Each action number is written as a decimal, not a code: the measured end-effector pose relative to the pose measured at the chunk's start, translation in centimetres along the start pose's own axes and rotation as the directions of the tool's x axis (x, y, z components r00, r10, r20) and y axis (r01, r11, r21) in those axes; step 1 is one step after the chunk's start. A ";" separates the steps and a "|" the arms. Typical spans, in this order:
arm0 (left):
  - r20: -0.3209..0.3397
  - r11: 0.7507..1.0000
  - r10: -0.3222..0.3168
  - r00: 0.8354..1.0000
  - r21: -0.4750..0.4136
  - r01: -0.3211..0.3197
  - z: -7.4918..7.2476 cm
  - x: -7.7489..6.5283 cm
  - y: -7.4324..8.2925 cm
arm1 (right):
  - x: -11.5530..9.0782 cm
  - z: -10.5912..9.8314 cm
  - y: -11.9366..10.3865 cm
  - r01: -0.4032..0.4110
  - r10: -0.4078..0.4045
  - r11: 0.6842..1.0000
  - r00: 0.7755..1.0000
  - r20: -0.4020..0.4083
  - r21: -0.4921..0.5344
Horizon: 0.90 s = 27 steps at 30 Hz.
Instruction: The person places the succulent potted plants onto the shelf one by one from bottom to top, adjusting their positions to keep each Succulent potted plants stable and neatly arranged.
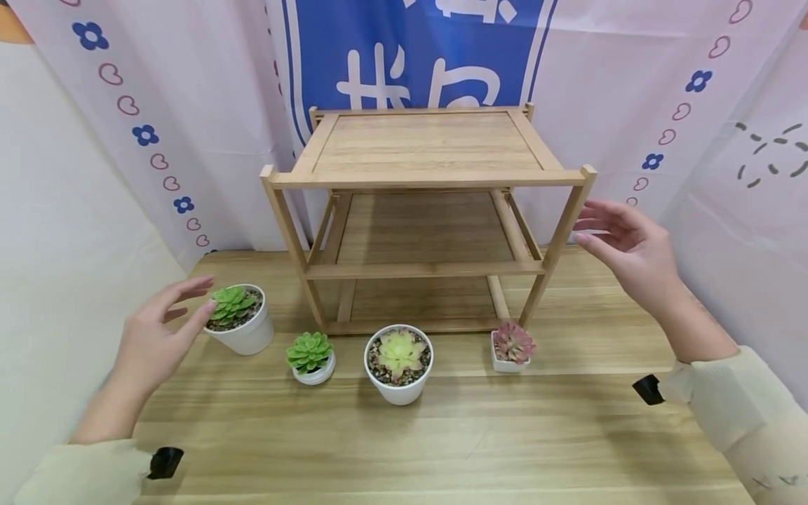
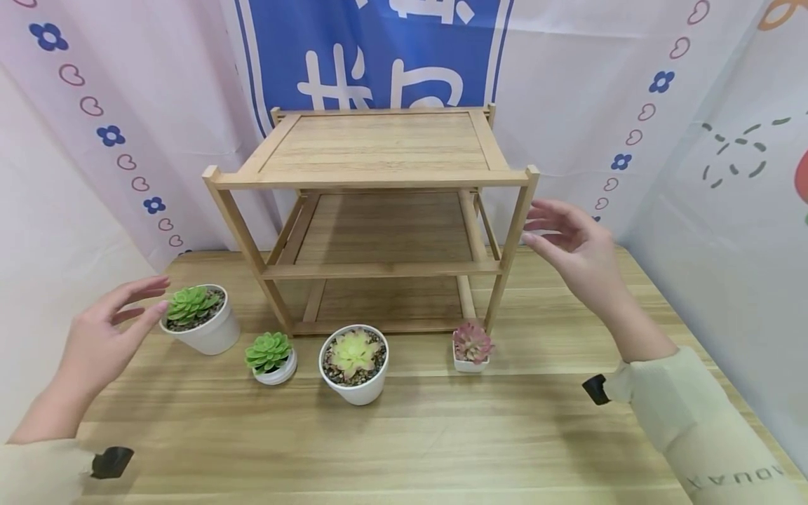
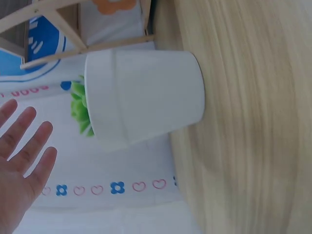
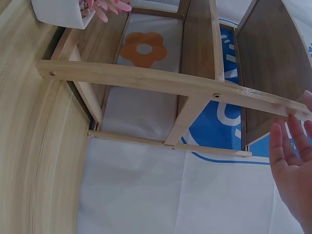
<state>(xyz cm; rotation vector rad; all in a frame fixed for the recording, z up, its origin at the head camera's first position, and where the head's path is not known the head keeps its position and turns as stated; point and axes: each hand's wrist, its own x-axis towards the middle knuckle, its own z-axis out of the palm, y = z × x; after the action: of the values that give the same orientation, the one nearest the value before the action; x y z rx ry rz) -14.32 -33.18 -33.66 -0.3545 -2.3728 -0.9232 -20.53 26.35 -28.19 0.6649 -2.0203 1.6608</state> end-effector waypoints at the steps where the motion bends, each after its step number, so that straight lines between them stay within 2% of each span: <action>1: -0.001 1.000 -0.006 1.000 -0.003 0.006 0.0 0.0 -0.1 | 0.0 0.0 0.0 -0.006 0.006 1.000 1.000 -0.002 0.005; 12: 0.003 0.999 -0.041 0.999 -0.025 0.041 0.3 -0.3 -0.7 | 0.4 0.5 0.5 -0.025 0.025 0.996 1.000 -0.004 0.083; 17: 0.033 0.999 -0.014 0.999 -0.030 0.015 1.1 -0.3 -0.2 | 0.6 0.7 0.6 -0.029 0.029 0.996 1.000 -0.007 0.084; 27: 0.028 0.999 0.020 0.999 -0.035 -0.019 2.3 -0.3 0.4 | 0.7 0.9 0.7 -0.062 0.062 0.993 0.998 -0.004 0.096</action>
<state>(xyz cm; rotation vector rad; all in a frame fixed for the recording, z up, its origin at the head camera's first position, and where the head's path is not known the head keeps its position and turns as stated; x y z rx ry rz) -14.87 -31.28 -34.99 -0.4068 -2.3774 -0.9568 -21.50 25.49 -28.44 0.6341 -1.9857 1.8027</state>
